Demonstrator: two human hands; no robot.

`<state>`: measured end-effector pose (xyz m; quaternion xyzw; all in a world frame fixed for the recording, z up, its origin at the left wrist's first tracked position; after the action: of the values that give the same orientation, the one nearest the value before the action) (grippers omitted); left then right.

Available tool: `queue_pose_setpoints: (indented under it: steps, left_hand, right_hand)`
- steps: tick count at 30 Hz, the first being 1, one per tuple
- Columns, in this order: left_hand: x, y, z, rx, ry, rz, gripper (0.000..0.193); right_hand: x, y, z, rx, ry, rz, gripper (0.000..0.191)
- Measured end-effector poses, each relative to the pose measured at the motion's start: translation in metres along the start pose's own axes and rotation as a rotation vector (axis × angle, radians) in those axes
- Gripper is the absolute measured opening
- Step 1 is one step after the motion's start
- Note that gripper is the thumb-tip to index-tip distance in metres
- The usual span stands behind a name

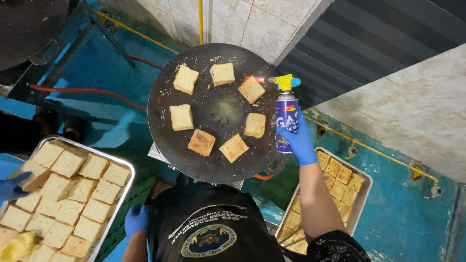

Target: The person uses a gas blowtorch to char the surfaces of tofu cubes arranged on a flat griddle, flipping and repositioning each cube with tongs and by hand. Charred cubes are transferred with tongs into metal trays of finished tofu, and fresh cubes are placed on the griddle to continue the batch.

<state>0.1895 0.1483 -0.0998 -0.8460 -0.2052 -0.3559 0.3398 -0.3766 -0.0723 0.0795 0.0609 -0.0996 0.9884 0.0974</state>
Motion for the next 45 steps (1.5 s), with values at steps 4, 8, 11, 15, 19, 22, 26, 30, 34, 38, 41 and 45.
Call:
queue_pose_setpoints:
  steps: [4,8,11,15,19,22,26,30,34,38,41,45]
  left_hand:
    - [-0.001,0.000,0.001,0.046,0.026,0.006,0.048]
    - [-0.004,0.002,-0.005,-0.110,0.040,-0.002,0.045]
    - [-0.008,0.004,-0.010,-0.116,0.007,-0.013,0.043]
    - [-0.015,0.004,-0.016,-0.087,0.001,0.008,0.041]
    - [-0.018,0.004,-0.019,-0.070,0.009,0.013,0.040]
    - [-0.015,0.002,-0.014,-0.033,0.004,0.019,0.041]
    - [-0.007,0.000,-0.007,0.013,0.022,-0.028,0.048]
    - [0.002,-0.001,-0.003,0.005,0.054,-0.034,0.049]
    - [0.007,0.001,-0.001,0.011,0.045,-0.037,0.050]
    - [0.008,0.003,0.001,0.034,-0.010,-0.036,0.050]
    - [0.010,0.004,0.003,-0.035,-0.029,-0.067,0.047]
    - [0.015,0.004,0.011,0.069,-0.033,-0.067,0.046]
  right_hand:
    - [0.004,0.000,-0.004,-0.007,-0.022,-0.013,0.093]
    - [0.011,-0.016,-0.008,-0.041,0.001,0.005,0.090]
    - [0.017,-0.031,-0.008,-0.052,-0.025,0.008,0.088]
    - [0.027,-0.038,-0.007,-0.044,-0.052,-0.023,0.089]
    - [0.033,-0.033,-0.006,-0.102,-0.077,-0.074,0.089]
    - [0.031,-0.026,-0.004,-0.059,-0.041,-0.048,0.087]
    - [0.024,-0.014,0.000,-0.037,-0.052,-0.017,0.088]
    - [0.016,-0.003,0.004,-0.015,-0.065,0.004,0.088]
    - [0.005,0.009,0.007,0.017,-0.068,0.021,0.091]
    - [-0.018,0.022,0.004,0.017,-0.048,0.043,0.092]
    - [-0.041,0.028,0.004,0.066,0.001,0.102,0.093]
    - [-0.070,0.029,0.004,0.031,-0.039,0.132,0.094]
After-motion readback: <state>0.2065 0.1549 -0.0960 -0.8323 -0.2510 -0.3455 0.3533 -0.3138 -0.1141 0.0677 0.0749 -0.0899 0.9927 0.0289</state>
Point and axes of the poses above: each hand's wrist, its own y-axis towards the middle knuckle, its own x-axis out of the back of the hand, z = x × y, the point moved 2 cm from there along y, towards the middle knuckle, and after that the axes turned 4 degrees about -x, right-handed, at the moved point
